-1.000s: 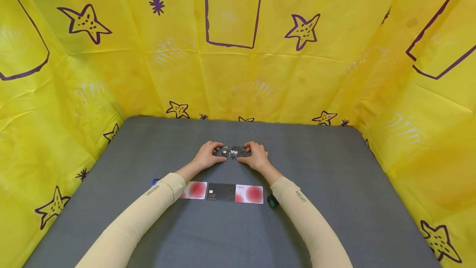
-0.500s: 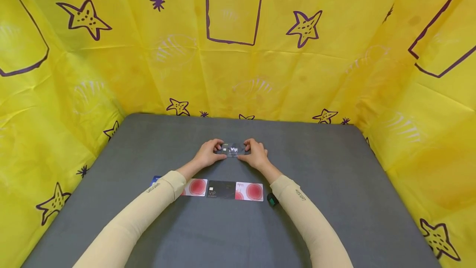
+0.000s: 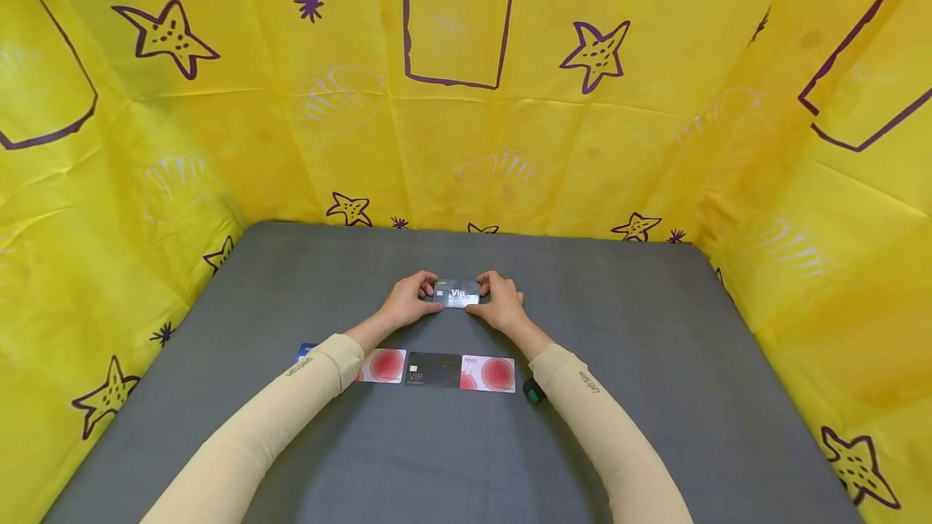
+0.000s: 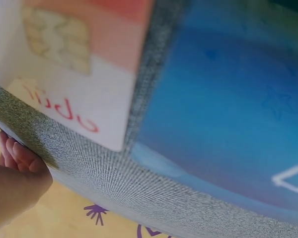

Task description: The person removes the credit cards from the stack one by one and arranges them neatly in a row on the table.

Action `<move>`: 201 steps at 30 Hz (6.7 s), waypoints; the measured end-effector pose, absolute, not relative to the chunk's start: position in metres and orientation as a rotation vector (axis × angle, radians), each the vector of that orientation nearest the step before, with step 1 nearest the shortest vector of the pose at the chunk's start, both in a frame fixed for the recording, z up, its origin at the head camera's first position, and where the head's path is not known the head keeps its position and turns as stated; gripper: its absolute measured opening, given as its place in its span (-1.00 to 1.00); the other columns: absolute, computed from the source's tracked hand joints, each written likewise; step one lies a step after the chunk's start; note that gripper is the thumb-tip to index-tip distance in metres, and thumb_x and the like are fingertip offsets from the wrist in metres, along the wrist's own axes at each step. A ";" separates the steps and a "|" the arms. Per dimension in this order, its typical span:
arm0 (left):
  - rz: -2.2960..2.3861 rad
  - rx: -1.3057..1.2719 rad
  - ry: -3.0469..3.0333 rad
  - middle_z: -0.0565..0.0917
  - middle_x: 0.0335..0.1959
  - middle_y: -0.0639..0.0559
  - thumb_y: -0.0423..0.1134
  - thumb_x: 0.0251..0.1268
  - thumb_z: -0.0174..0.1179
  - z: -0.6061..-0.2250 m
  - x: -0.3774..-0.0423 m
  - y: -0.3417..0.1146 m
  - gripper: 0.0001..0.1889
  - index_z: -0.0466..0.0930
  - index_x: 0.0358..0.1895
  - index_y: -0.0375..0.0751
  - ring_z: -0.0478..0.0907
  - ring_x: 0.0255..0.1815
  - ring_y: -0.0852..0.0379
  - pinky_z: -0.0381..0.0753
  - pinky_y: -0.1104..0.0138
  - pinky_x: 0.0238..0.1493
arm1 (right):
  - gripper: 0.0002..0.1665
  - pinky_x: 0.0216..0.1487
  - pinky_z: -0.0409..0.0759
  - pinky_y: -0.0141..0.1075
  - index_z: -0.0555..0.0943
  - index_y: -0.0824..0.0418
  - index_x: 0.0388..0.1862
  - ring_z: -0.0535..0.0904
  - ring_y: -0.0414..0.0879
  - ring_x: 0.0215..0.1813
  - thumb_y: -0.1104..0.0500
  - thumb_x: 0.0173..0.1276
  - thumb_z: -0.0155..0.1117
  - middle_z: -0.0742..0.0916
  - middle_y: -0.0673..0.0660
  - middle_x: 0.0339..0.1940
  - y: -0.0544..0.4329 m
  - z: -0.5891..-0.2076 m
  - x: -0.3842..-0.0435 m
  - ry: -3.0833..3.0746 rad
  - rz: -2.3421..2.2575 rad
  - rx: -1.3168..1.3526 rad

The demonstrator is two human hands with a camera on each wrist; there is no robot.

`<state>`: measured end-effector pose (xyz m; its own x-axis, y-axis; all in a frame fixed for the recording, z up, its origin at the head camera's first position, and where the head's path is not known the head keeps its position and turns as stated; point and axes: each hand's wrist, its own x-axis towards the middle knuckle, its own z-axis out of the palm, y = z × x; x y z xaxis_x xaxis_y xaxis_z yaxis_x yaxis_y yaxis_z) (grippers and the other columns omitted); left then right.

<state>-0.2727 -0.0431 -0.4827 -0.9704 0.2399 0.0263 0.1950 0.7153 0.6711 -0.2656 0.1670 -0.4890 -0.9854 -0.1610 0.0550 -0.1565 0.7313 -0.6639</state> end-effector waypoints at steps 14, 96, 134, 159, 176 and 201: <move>1.123 0.384 2.834 0.55 -0.28 0.02 -0.25 0.03 0.48 -0.483 -0.270 -0.043 -0.44 0.50 0.12 -0.26 0.45 -0.22 0.07 0.44 0.26 -0.14 | -0.34 0.04 0.19 0.02 0.46 0.26 0.11 0.40 0.07 -0.05 0.04 0.13 0.54 0.62 0.05 -0.24 0.170 -0.487 -0.259 2.924 -1.119 -0.300; 1.178 0.843 2.638 0.62 -0.32 0.02 -0.33 -0.02 0.47 -0.465 -0.188 -0.003 -0.50 0.54 0.04 -0.32 0.51 -0.25 0.05 0.46 0.33 -0.14 | -0.35 -0.15 0.46 -0.25 0.54 0.21 0.06 0.48 -0.08 -0.23 0.07 0.02 0.61 0.65 -0.03 -0.34 0.246 -0.486 -0.156 2.892 -1.236 -0.394; 0.749 0.929 2.818 0.58 -0.17 0.11 -0.01 -0.07 0.48 -0.462 -0.165 0.050 -0.48 0.59 -0.01 -0.10 0.37 -0.08 0.13 0.40 0.32 -0.03 | -0.39 -0.16 0.46 -0.29 0.56 0.13 0.05 0.52 -0.16 -0.23 -0.02 0.06 0.58 0.63 -0.10 -0.34 0.302 -0.484 -0.123 2.947 -1.124 -0.360; 0.715 0.932 2.798 0.50 -0.06 0.08 0.07 -0.01 0.47 -0.474 -0.163 0.058 -0.46 0.59 0.05 -0.03 0.31 0.02 0.09 0.31 0.30 -0.02 | -0.41 -0.20 0.42 -0.25 0.60 0.19 0.00 0.46 -0.15 -0.25 -0.02 0.03 0.59 0.59 -0.10 -0.33 0.311 -0.483 -0.122 2.968 -0.992 -0.370; 0.714 0.925 2.785 0.49 -0.04 0.09 0.06 0.00 0.45 -0.474 -0.163 0.058 -0.47 0.59 0.06 -0.02 0.32 0.01 0.10 0.31 0.32 -0.03 | -0.40 -0.23 0.39 -0.29 0.59 0.19 0.00 0.43 -0.15 -0.26 0.00 0.02 0.60 0.56 -0.08 -0.35 0.312 -0.484 -0.124 2.949 -0.986 -0.373; 0.796 0.976 2.625 0.53 -0.03 0.02 0.04 0.12 0.37 -0.468 -0.173 0.049 -0.49 0.58 0.09 -0.13 0.32 0.04 0.05 0.31 0.28 0.02 | -0.63 -0.11 0.32 -0.10 0.67 0.18 -0.12 0.43 0.04 -0.08 0.10 0.10 0.53 0.65 0.07 -0.21 0.289 -0.485 -0.128 3.112 -1.073 -0.463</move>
<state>-0.1728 0.0488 -0.4685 -0.7519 0.6588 -0.0243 0.5344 0.6306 0.5628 -0.1277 0.2894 -0.4849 -0.9450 -0.1998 0.2591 -0.3170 0.7551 -0.5739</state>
